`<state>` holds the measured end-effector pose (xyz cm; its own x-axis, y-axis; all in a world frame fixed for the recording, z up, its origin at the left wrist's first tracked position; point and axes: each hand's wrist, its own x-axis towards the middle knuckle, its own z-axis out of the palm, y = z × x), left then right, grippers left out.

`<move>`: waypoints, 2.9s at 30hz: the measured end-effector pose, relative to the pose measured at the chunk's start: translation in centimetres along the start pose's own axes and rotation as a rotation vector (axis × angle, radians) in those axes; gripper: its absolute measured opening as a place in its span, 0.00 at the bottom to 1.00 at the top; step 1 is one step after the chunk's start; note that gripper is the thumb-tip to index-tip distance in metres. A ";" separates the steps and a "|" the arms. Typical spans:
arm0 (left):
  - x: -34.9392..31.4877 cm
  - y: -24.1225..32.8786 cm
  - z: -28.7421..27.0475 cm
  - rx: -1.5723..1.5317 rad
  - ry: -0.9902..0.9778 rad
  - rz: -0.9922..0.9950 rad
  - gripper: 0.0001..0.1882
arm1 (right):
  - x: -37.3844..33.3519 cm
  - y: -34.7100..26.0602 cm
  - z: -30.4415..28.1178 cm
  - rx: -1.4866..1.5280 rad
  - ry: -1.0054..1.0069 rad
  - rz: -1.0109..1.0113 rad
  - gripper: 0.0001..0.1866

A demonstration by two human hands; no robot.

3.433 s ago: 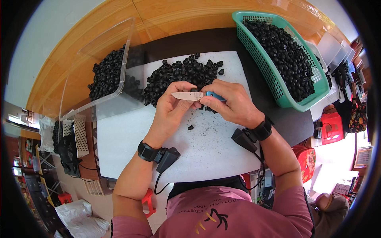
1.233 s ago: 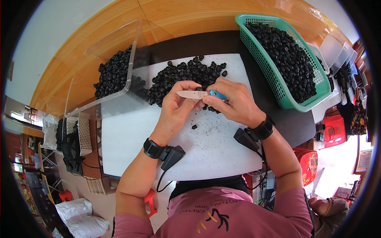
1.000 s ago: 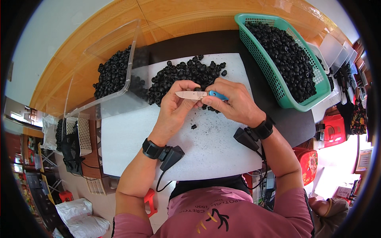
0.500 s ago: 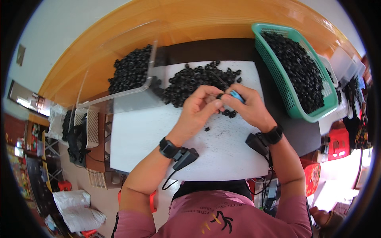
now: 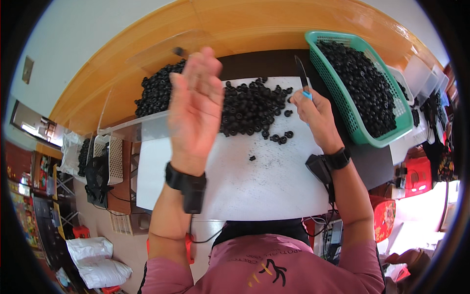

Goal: The recorder uses a small knife to process and cut small dark fruits at a work table.

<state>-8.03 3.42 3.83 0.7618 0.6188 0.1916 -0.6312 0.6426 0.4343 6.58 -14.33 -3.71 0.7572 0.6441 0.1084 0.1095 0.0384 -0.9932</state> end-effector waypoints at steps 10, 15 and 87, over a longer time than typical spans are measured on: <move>1.9 -8.4 -4.5 1.746 -0.719 0.022 0.08 | 1.0 1.2 -0.5 0.107 0.192 -0.116 0.13; 1.7 -11.9 -4.8 2.174 -0.950 0.260 0.09 | 0.9 1.1 -0.8 0.077 0.163 -0.137 0.11; -2.6 -6.2 -7.2 1.041 -0.303 -0.078 0.11 | -1.1 -0.5 1.9 0.205 -0.246 0.221 0.13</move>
<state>-7.16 1.03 -5.70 0.8888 0.3637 0.2788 -0.2556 -0.1116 0.9603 4.48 -13.54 -3.46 0.5685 0.8169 -0.0978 -0.1886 0.0137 -0.9820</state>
